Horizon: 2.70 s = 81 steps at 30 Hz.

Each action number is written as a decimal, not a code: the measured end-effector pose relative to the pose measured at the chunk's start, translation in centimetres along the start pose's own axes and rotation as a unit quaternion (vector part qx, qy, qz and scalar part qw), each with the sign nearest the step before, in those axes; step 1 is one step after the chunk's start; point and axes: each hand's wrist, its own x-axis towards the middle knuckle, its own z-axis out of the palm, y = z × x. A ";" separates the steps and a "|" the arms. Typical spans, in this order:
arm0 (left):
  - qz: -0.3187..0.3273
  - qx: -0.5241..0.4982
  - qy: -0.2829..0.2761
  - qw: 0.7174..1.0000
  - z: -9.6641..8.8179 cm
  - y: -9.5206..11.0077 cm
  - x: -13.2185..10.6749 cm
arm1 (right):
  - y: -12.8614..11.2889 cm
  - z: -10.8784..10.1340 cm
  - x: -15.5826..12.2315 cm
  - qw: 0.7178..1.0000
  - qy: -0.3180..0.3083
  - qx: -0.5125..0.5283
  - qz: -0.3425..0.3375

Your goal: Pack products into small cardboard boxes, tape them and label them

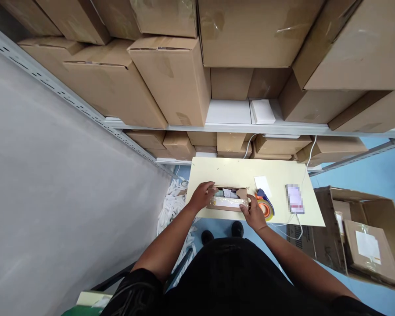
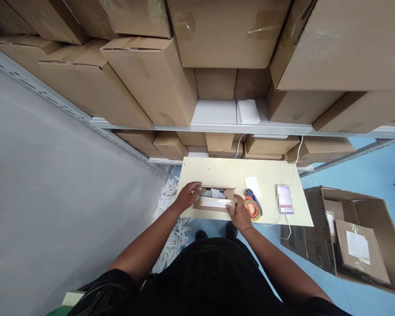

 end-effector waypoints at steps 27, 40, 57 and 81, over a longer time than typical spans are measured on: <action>-0.193 -0.213 -0.018 0.958 5.0 4.2 0.4 | 7.3 -6.0 4.6 0.955 -0.088 -0.249 0.135; -0.227 -0.340 -0.022 0.912 5.4 3.9 0.0 | -5.9 -9.9 1.9 0.972 0.034 -0.172 -0.156; -0.112 -0.080 0.067 0.988 3.3 4.0 -2.1 | -12.6 -6.6 2.0 0.893 -0.046 -0.373 -0.248; -0.150 0.105 0.116 0.976 4.1 -6.8 -2.7 | -10.8 -7.7 1.5 0.852 -0.063 -0.437 -0.281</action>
